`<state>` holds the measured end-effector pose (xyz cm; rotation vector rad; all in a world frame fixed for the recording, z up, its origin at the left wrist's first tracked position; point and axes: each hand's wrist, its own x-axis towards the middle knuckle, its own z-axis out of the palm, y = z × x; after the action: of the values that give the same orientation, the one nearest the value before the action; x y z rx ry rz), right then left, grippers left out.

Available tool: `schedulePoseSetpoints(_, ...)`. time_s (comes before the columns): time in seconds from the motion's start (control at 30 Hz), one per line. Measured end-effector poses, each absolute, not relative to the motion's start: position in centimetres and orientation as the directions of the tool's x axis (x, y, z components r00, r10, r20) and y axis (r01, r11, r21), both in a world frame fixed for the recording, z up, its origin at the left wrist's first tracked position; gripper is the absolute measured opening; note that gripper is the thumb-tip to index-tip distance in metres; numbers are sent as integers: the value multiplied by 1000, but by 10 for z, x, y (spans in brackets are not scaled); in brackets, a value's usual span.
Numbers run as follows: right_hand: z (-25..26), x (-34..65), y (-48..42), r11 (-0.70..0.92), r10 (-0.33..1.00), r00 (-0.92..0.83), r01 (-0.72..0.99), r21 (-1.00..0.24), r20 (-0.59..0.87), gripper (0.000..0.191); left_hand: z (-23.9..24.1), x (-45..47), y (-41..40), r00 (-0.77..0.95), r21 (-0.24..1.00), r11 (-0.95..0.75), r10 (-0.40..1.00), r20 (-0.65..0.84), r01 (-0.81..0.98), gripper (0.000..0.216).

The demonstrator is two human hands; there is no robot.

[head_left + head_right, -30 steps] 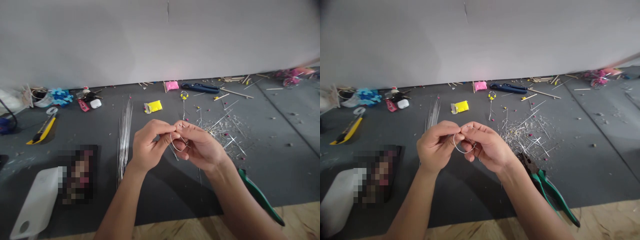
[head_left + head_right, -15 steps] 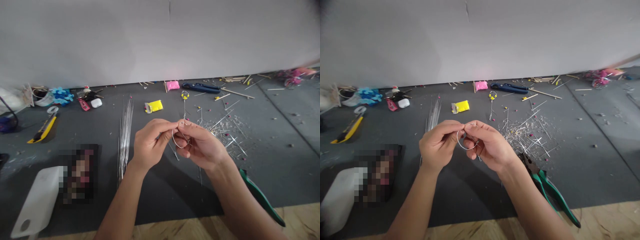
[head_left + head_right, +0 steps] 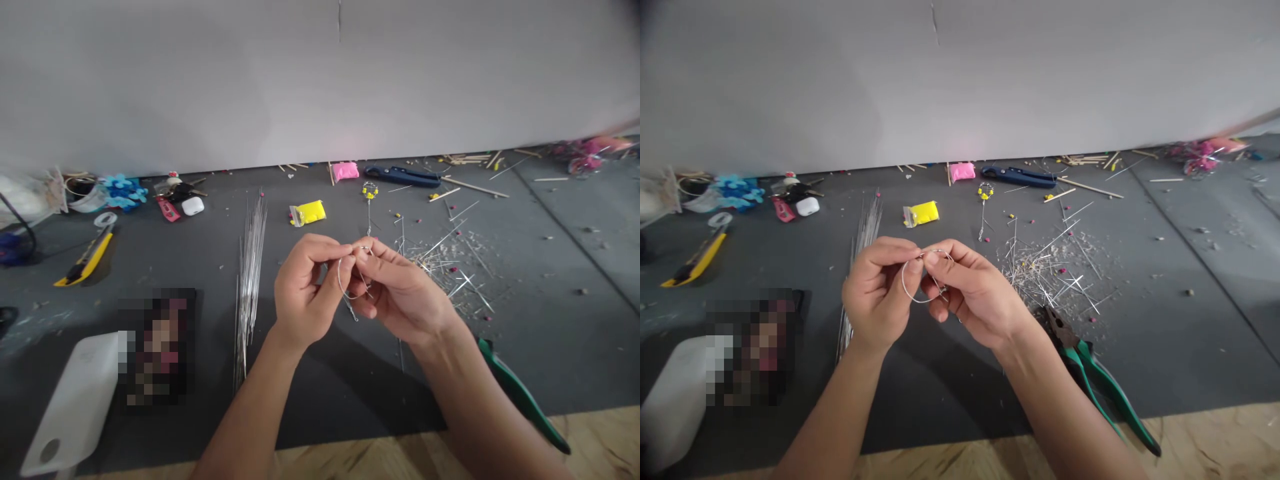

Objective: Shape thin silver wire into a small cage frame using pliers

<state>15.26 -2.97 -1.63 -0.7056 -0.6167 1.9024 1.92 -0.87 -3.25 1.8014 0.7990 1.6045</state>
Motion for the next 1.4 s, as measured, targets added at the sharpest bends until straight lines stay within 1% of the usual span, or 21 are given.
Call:
schedulePoseSetpoints(0.1, -13, 154, -30, -345, 935, -283, -578, -740, -214, 14, -28, 11, -5, 182, 752, -644, 763, 620, 137, 17)
schedulePoseSetpoints(0.17, -12, 155, -29, -296, 954, -211, -530, -795, -215, 14, -25, 5, -3, 262, 790, -593, 796, 546, 155, 21)
schedulePoseSetpoints(0.23, -12, 157, -28, -253, 967, -147, -476, -842, -208, 13, -23, 1, -3, 310, 843, -520, 831, 462, 136, 24)
schedulePoseSetpoints(0.3, -13, 158, -27, -223, 975, -107, -423, -879, -196, 13, -22, 0, -4, 313, 874, -467, 857, 411, 132, 22)
schedulePoseSetpoints(0.37, -14, 159, -26, -205, 979, -86, -384, -900, -186, 13, -21, 2, -5, 287, 877, -448, 875, 390, 175, 19)
schedulePoseSetpoints(0.47, -16, 160, -25, -198, 980, -78, -351, -915, -182, 12, -18, 4, -6, 265, 832, -471, 876, 402, 293, 16)
schedulePoseSetpoints(0.57, -16, 161, -25, -200, 980, -70, -335, -921, -188, 12, -15, 5, -6, 284, 738, -535, 845, 453, 411, 13)
schedulePoseSetpoints(0.67, -16, 162, -24, -209, 978, -62, -318, -925, -200, 11, -14, 6, -7, 313, 638, -606, 794, 521, 475, 10)
schedulePoseSetpoints(0.73, -16, 162, -24, -215, 977, -61, -302, -929, -206, 11, -14, 7, -8, 319, 610, -617, 783, 533, 497, 9)
schedulePoseSetpoints(0.77, -16, 163, -24, -216, 976, -63, -294, -931, -207, 11, -14, 7, -8, 315, 614, -607, 792, 523, 505, 9)
schedulePoseSetpoints(0.83, -16, 165, -24, -216, 976, -74, -265, -940, -204, 12, -15, 7, -9, 292, 662, -553, 832, 473, 506, 8)
schedulePoseSetpoints(0.97, -19, 169, -24, -195, 979, -88, -156, -968, -183, 13, -16, 7, -10, 251, 830, -366, 926, 282, 421, 8)
schedulePoseSetpoints(1.03, -19, 169, -24, -188, 980, -91, -107, -976, -178, 14, -16, 8, -9, 238, 880, -285, 950, 205, 380, 10)
schedulePoseSetpoints(1.17, -18, 168, -25, -176, 982, -80, -53, -983, -171, 14, -15, 9, -7, 195, 914, -213, 969, 152, 346, 8)
schedulePoseSetpoints(1.3, -16, 166, -25, -157, 987, -36, -60, -986, -155, 8, -14, 9, -6, 185, 935, -175, 975, 121, 308, 11)
schedulePoseSetpoints(1.4, -16, 167, -24, -144, 990, -14, -50, -988, -144, 9, -13, 9, -5, 186, 944, -152, 977, 100, 292, 12)
